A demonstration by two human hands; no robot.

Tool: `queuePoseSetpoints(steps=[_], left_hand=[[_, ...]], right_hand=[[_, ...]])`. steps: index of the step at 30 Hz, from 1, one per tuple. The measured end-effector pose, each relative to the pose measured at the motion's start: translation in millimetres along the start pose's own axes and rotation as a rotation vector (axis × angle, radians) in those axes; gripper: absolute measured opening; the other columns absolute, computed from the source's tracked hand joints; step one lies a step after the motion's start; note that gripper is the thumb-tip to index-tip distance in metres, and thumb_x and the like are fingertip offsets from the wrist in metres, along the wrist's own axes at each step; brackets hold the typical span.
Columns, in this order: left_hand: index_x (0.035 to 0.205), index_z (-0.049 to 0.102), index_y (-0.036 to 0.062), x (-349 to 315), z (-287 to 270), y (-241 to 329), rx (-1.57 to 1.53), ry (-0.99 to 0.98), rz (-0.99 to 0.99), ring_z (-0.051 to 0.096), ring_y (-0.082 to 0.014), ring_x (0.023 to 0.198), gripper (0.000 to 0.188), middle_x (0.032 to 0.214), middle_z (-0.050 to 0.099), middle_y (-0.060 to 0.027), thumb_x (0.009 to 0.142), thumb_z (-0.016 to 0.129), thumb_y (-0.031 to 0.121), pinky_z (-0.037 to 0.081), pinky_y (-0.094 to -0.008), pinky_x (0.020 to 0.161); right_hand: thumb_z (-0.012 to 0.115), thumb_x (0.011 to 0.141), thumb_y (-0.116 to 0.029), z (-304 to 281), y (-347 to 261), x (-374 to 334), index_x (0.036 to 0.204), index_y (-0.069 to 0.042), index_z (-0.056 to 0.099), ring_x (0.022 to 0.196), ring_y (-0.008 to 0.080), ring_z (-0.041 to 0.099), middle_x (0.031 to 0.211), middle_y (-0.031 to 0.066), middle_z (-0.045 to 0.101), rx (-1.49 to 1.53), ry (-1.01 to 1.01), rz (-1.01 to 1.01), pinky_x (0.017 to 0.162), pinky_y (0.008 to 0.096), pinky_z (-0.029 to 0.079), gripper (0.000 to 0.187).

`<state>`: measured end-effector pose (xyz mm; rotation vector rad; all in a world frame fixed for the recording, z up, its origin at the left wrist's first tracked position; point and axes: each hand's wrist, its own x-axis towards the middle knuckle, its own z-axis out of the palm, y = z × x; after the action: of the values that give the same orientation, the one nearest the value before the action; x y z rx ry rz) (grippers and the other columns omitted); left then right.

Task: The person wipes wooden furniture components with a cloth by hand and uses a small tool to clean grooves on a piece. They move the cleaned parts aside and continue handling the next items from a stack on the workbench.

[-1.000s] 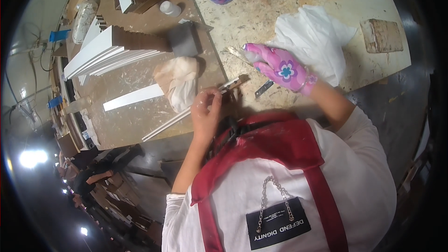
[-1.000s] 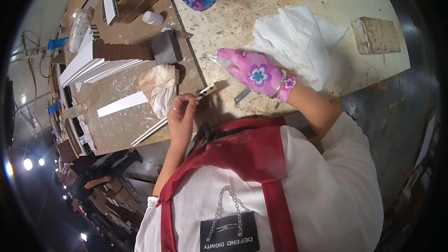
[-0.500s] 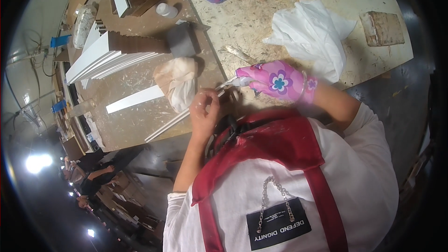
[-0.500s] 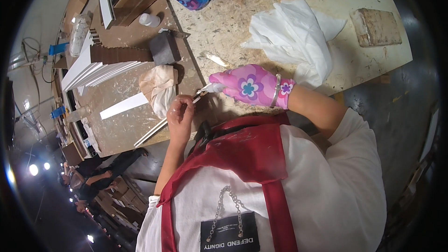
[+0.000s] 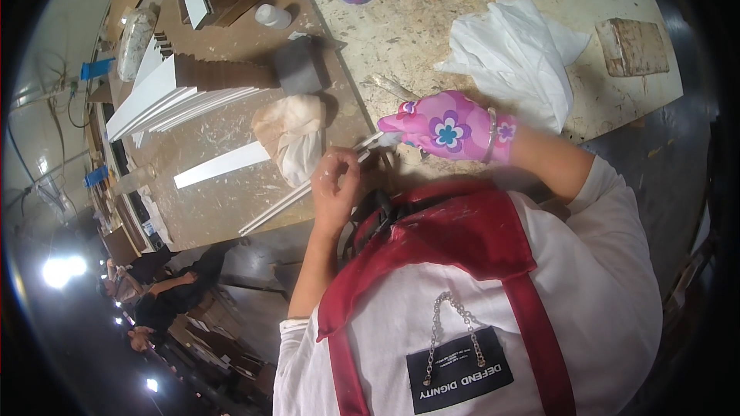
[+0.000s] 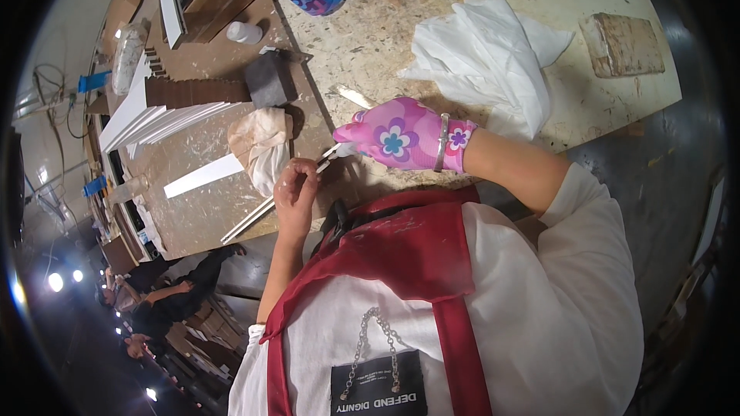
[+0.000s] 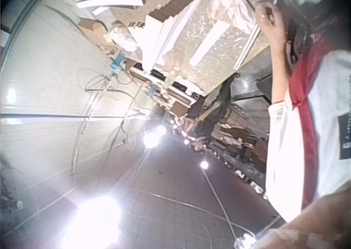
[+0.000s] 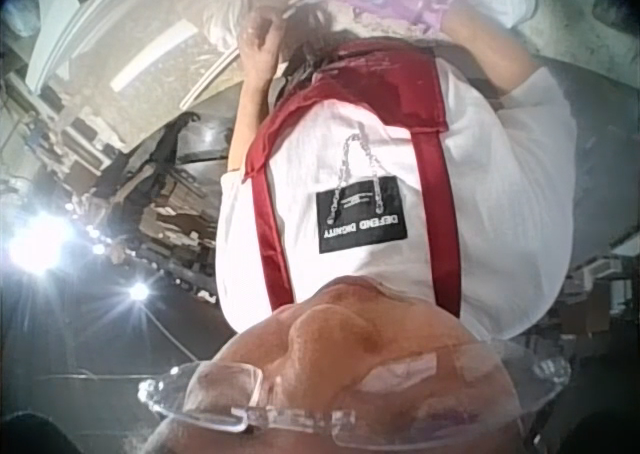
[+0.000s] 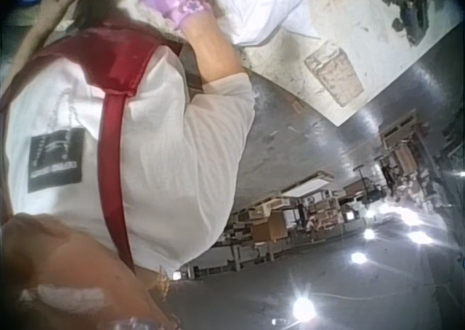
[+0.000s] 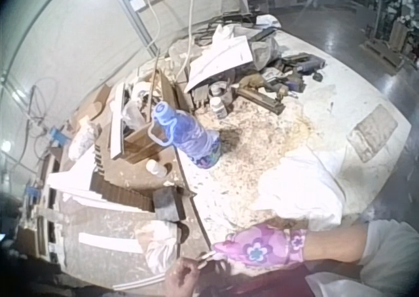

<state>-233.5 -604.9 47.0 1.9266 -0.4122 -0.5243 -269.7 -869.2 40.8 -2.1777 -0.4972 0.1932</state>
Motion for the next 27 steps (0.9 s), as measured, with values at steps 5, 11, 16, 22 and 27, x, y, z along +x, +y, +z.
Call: queuePoseSetpoints(steps=[5,11,16,22,27], left_hand=[[0.087,0.056,-0.0007,-0.1,0.2,-0.2,-0.040,0.004,-0.032,0.056,-0.0151,0.079,0.006,0.089,0.058,-0.0081,0.088,0.058,0.005,0.047,-0.0268,0.073],[0.087,0.056,-0.0005,0.1,-0.5,0.6,-0.057,-0.006,-0.061,0.055,-0.0151,0.082,0.007,0.090,0.058,-0.0081,0.089,0.058,0.006,0.046,-0.0268,0.074],[0.089,0.053,0.0014,-0.5,-0.5,-0.2,-0.061,-0.035,-0.053,0.051,-0.0118,0.080,0.010,0.093,0.054,-0.0050,0.094,0.057,0.009,0.042,-0.0247,0.074],[0.090,0.054,0.0017,-0.8,-1.2,0.1,-0.080,-0.034,-0.066,0.051,-0.0120,0.080,0.011,0.093,0.054,-0.0050,0.094,0.058,0.012,0.042,-0.0251,0.075],[0.091,0.054,0.0018,-1.8,-2.0,-2.4,-0.071,-0.037,-0.055,0.051,-0.0119,0.080,0.010,0.093,0.054,-0.0048,0.094,0.058,0.011,0.042,-0.0252,0.075]], right_hand=[[0.055,0.091,-0.018,-1.1,-0.8,1.5,0.128,-0.016,0.056,0.072,0.0316,0.061,0.081,0.0130,0.061,-0.021,-0.039,0.011,0.064,0.0419,0.050,0.037],[0.056,0.090,-0.019,-4.5,-3.1,4.1,0.129,-0.015,0.055,0.076,0.0322,0.063,0.085,0.0136,0.063,-0.055,-0.058,0.004,0.065,0.0416,0.051,0.039],[0.056,0.085,-0.014,-10.3,-9.8,10.2,0.125,-0.015,0.056,0.074,0.0321,0.064,0.089,0.0112,0.064,-0.064,-0.209,0.159,0.063,0.0431,0.052,0.040],[0.053,0.082,-0.009,-19.5,-16.6,20.4,0.122,-0.015,0.057,0.074,0.0322,0.065,0.089,0.0102,0.064,-0.246,-0.244,0.038,0.061,0.0438,0.051,0.040],[0.052,0.085,-0.012,-19.2,-15.8,23.2,0.115,-0.013,0.059,0.070,0.0332,0.064,0.084,0.0111,0.064,-0.246,-0.218,-0.003,0.058,0.0429,0.051,0.030]])
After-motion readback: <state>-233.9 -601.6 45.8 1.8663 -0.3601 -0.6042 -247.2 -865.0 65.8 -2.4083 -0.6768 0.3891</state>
